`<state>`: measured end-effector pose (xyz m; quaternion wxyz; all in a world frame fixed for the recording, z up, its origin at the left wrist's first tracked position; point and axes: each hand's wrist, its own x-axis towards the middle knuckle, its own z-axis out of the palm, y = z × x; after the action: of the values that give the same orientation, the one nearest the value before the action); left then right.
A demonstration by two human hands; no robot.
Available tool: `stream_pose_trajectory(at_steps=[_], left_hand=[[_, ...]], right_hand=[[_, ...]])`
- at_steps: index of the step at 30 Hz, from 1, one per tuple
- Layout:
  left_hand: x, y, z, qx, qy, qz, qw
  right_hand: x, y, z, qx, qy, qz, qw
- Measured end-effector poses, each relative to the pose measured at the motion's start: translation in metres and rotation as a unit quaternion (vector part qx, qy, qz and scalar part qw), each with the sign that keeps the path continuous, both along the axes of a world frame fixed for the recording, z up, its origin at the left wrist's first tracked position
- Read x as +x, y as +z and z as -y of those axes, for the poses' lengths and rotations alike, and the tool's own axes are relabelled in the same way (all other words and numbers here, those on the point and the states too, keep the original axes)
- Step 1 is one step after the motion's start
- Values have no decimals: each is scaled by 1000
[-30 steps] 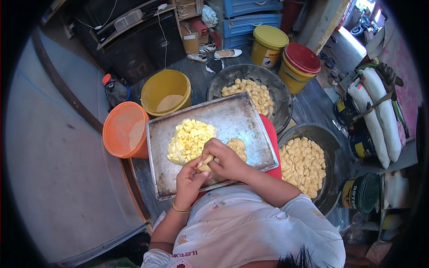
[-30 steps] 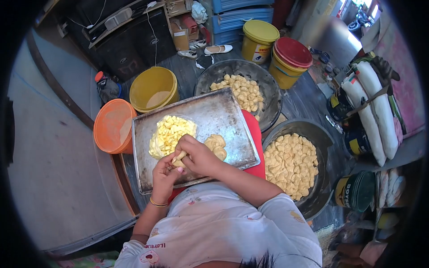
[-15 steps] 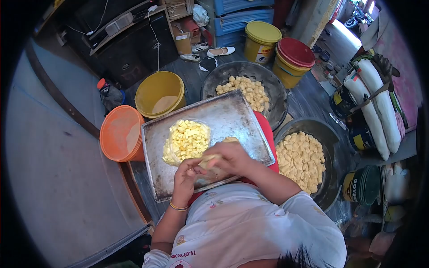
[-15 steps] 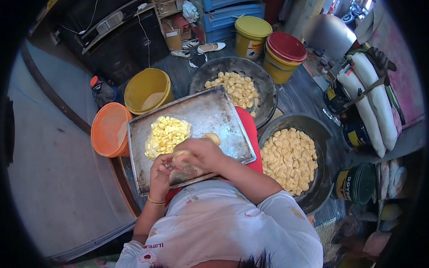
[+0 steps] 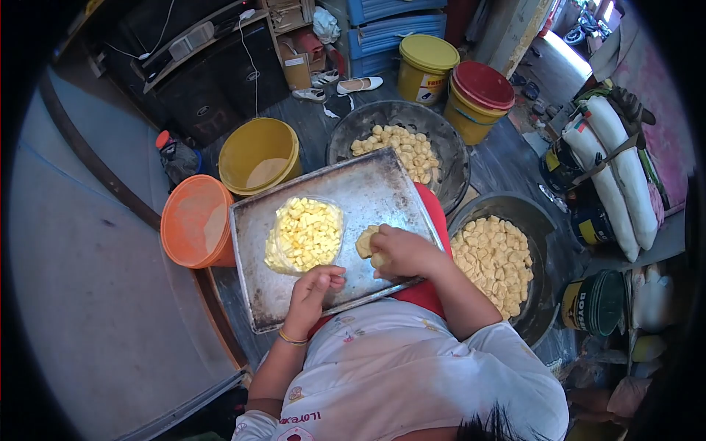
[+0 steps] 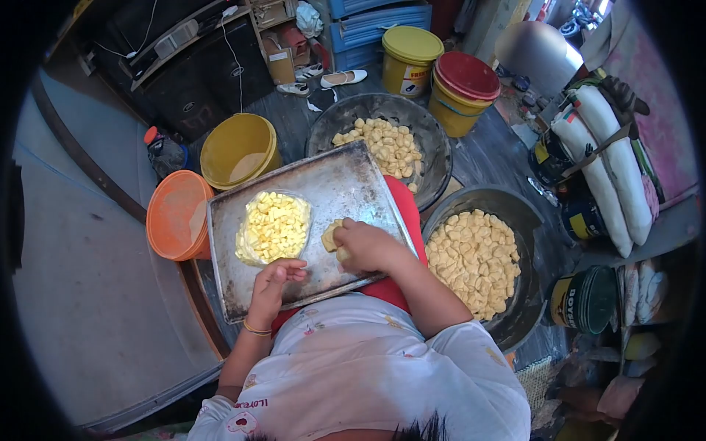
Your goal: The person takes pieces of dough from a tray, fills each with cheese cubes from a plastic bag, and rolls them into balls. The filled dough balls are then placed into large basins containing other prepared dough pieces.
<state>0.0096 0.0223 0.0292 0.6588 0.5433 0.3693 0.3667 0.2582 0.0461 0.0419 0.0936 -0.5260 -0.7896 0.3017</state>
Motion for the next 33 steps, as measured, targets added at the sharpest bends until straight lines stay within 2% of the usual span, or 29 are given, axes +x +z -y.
stream_pose_trajectory(at_steps=[2, 3, 5, 6, 8, 9, 10, 12, 13, 14, 16, 17, 18, 20, 24, 26, 27, 29, 30, 32, 33], left_hand=[[1, -4, 1, 2, -6, 0, 1000], [2, -5, 0, 3, -4, 0, 1000], [3, -7, 1, -16, -36, -9, 999], [7, -5, 3, -15, -34, -9, 999], [18, 3, 11, -24, -29, 43, 998], [20, 2, 13, -31, -38, 74, 996], [20, 2, 13, -30, -38, 75, 996], [19, 3, 11, -142, 8, 125, 982], [15, -2, 6, -122, 33, 122, 984], [11, -5, 6, -120, 33, 123, 985], [5, 1, 4, -113, 117, 139, 977], [-2, 0, 5, -107, 116, 129, 979], [-4, -1, 6, -105, 117, 129, 979], [-7, -2, 8, -27, 188, 83, 978], [-6, 6, 13, -41, 209, 126, 969], [-7, 1, 11, -92, 216, 187, 954], [-6, 3, 11, -91, 220, 188, 953], [-4, 9, 9, -141, 230, 220, 937], [-4, 9, 7, -140, 232, 221, 937], [-5, 6, 7, -130, 242, 218, 937], [-6, 3, 7, -132, 242, 218, 936]], right_hand=[[-12, -33, 1, 106, -18, -4, 994], [-11, -23, 0, 106, -17, -5, 994], [-7, 14, 1, -8, 40, -100, 994], [-8, 24, 2, -7, 42, -101, 994], [-11, 35, 5, -65, 86, -291, 951], [-15, 33, 3, -65, 85, -291, 951], [-21, 29, 0, 4, 94, -306, 947], [-37, 16, -9, 141, 110, -333, 926], [-45, 7, -13, 53, 35, -388, 919], [-53, 0, -19, 55, 36, -388, 919], [-65, -16, -31, 64, -88, -284, 953], [-70, -35, -38, 131, -78, -262, 953], [-74, -37, -39, 133, -77, -263, 953], [-82, -41, -39, 219, -68, -159, 960], [-80, -40, -43, 217, -49, -161, 962], [-76, -40, -45, 150, -83, -292, 941], [-77, -37, -43, 150, -79, -292, 941], [-79, -26, -37, -20, -122, -429, 895], [-80, -20, -33, -20, -120, -429, 895], [-80, -8, -23, -60, -41, -497, 865], [-81, -4, -20, -44, 5, -484, 874]])
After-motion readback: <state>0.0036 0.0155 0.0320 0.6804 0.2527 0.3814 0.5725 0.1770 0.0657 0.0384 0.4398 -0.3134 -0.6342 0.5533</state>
